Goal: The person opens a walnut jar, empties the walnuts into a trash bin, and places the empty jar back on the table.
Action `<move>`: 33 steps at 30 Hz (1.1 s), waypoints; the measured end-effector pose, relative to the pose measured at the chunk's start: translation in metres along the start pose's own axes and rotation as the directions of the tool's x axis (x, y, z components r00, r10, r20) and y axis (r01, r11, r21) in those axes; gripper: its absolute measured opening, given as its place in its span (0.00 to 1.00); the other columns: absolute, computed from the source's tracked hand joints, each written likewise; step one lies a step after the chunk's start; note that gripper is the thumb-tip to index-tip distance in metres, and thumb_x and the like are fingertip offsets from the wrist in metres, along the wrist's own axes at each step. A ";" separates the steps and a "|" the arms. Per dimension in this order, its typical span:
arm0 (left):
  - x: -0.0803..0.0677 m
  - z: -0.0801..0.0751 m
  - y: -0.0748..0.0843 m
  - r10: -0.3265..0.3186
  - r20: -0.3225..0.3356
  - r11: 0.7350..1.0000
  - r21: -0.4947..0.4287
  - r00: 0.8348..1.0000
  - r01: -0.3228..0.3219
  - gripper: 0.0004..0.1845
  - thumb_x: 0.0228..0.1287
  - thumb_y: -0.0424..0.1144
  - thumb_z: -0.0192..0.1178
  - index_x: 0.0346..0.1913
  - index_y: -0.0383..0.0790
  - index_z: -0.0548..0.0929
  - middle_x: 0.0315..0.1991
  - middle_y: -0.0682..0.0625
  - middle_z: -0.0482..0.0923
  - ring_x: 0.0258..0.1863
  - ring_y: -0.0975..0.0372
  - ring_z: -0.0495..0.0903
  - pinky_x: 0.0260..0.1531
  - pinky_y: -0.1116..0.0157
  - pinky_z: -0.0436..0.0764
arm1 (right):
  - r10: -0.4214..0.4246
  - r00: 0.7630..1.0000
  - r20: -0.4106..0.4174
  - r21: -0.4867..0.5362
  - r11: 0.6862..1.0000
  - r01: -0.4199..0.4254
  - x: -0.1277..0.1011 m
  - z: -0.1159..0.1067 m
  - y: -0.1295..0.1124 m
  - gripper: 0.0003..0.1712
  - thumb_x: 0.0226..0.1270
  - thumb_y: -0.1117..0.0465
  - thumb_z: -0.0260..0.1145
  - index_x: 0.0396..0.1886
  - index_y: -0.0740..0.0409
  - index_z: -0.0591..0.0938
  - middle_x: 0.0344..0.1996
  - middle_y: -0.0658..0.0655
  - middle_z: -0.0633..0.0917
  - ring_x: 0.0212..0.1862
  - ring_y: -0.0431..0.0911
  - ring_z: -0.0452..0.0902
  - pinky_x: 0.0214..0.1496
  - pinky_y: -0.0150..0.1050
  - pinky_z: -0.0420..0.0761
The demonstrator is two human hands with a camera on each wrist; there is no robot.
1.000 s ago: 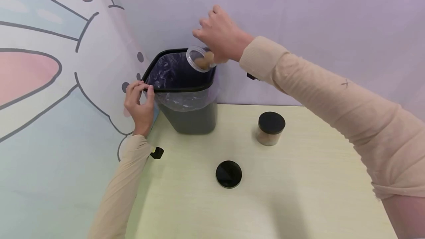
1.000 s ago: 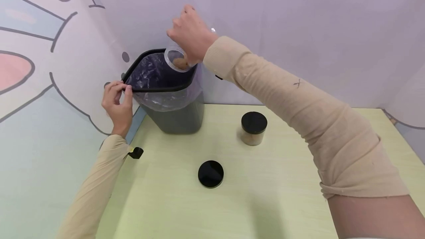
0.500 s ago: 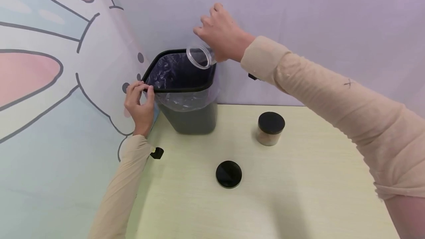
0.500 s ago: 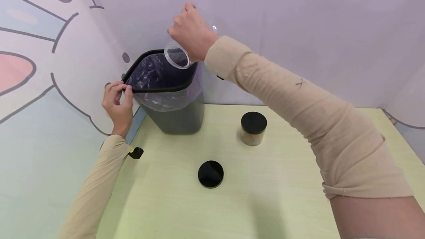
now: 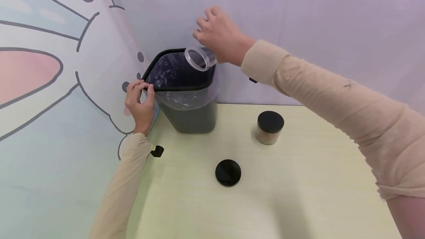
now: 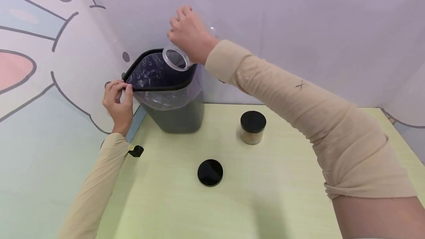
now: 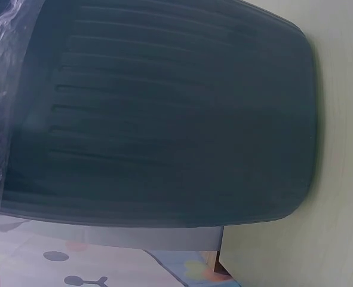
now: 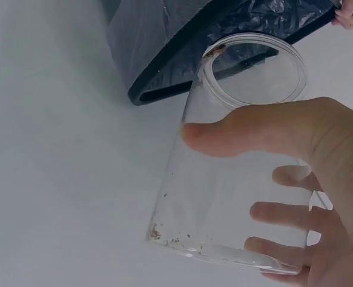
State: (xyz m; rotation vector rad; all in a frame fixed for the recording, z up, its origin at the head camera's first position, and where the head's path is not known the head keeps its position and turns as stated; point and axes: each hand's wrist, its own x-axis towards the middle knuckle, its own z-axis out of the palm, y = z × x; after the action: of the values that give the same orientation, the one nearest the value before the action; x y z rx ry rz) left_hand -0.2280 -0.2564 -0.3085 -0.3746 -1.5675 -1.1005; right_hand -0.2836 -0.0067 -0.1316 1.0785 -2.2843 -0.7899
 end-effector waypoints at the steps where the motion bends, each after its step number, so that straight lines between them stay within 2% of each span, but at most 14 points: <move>1: 0.000 0.000 0.000 0.001 0.001 1.000 0.000 1.000 -0.001 0.05 0.55 0.22 0.59 0.29 0.18 0.78 0.38 0.24 0.73 0.43 0.43 0.73 0.48 0.64 0.76 | -0.004 1.000 -0.020 -0.013 1.000 0.003 0.000 0.001 -0.001 0.34 0.46 0.57 0.69 0.54 0.65 0.72 0.46 0.66 0.74 0.46 0.60 0.66 0.56 0.52 0.65; 4: 0.001 0.000 -0.001 -0.002 0.004 1.000 -0.008 1.000 0.002 0.05 0.55 0.22 0.59 0.29 0.18 0.79 0.39 0.24 0.73 0.43 0.42 0.73 0.49 0.63 0.77 | -0.014 0.997 -0.077 -0.056 0.998 0.009 0.001 0.004 -0.004 0.30 0.46 0.62 0.67 0.52 0.64 0.72 0.47 0.65 0.74 0.47 0.60 0.67 0.54 0.50 0.65; 8: 0.002 0.000 -0.003 -0.007 0.014 1.000 -0.014 1.000 0.007 0.05 0.55 0.22 0.60 0.30 0.18 0.79 0.39 0.25 0.73 0.44 0.41 0.73 0.51 0.60 0.77 | -0.040 0.991 -0.131 -0.127 0.992 0.023 0.001 0.010 -0.009 0.25 0.51 0.65 0.64 0.52 0.63 0.73 0.49 0.66 0.74 0.49 0.61 0.67 0.54 0.51 0.65; 11: 0.002 0.000 -0.004 -0.003 0.022 1.000 -0.018 1.000 0.003 0.05 0.55 0.22 0.60 0.30 0.18 0.79 0.38 0.24 0.73 0.44 0.41 0.73 0.51 0.60 0.77 | -0.067 0.984 -0.164 -0.158 0.987 0.041 0.001 0.015 -0.013 0.25 0.53 0.65 0.64 0.54 0.63 0.73 0.52 0.68 0.74 0.53 0.64 0.67 0.58 0.53 0.63; 15: 0.002 0.000 -0.006 -0.005 0.030 0.999 -0.032 1.000 0.006 0.05 0.55 0.21 0.60 0.30 0.17 0.79 0.37 0.23 0.73 0.45 0.43 0.74 0.51 0.60 0.77 | -0.089 0.975 -0.204 -0.165 0.985 0.055 0.002 0.022 -0.017 0.29 0.51 0.66 0.66 0.56 0.62 0.73 0.54 0.69 0.73 0.56 0.66 0.66 0.61 0.55 0.61; 18: 0.003 0.001 -0.007 -0.005 0.030 0.999 -0.043 1.000 0.006 0.04 0.55 0.21 0.59 0.30 0.17 0.79 0.38 0.23 0.72 0.45 0.41 0.73 0.52 0.59 0.76 | -0.081 0.976 -0.203 -0.153 0.987 0.050 0.003 0.024 -0.016 0.32 0.48 0.65 0.67 0.57 0.62 0.72 0.54 0.69 0.73 0.55 0.65 0.65 0.60 0.54 0.62; 23: 0.003 0.002 -0.010 0.006 0.033 0.999 -0.042 0.999 -0.004 0.04 0.55 0.21 0.59 0.30 0.17 0.79 0.38 0.23 0.73 0.44 0.37 0.72 0.52 0.59 0.76 | -0.014 0.987 -0.161 -0.060 0.998 0.004 0.002 0.023 -0.010 0.37 0.45 0.63 0.69 0.59 0.63 0.70 0.53 0.68 0.72 0.54 0.64 0.65 0.58 0.52 0.62; 28: 0.001 -0.001 -0.012 0.009 0.004 1.000 -0.010 1.000 -0.009 0.04 0.55 0.20 0.60 0.29 0.18 0.79 0.38 0.25 0.74 0.43 0.43 0.74 0.50 0.63 0.77 | 0.046 0.989 -0.140 0.024 0.999 -0.043 0.002 0.019 -0.005 0.37 0.48 0.60 0.70 0.59 0.64 0.68 0.53 0.69 0.70 0.50 0.63 0.64 0.59 0.53 0.62; 33: 0.001 -0.002 -0.014 0.015 -0.011 1.000 -0.013 1.000 -0.015 0.04 0.54 0.21 0.60 0.29 0.18 0.79 0.36 0.23 0.73 0.43 0.47 0.74 0.48 0.64 0.78 | 0.065 0.984 -0.164 0.014 0.998 -0.064 0.003 0.016 -0.004 0.36 0.49 0.62 0.69 0.59 0.63 0.68 0.54 0.68 0.70 0.51 0.63 0.64 0.59 0.53 0.62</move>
State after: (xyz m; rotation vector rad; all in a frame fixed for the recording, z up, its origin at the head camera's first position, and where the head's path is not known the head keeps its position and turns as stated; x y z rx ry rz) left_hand -0.2373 -0.2653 -0.3143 -0.3881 -1.5463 -1.1005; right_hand -0.2932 -0.0063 -0.1452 1.0282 -2.1735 -0.6417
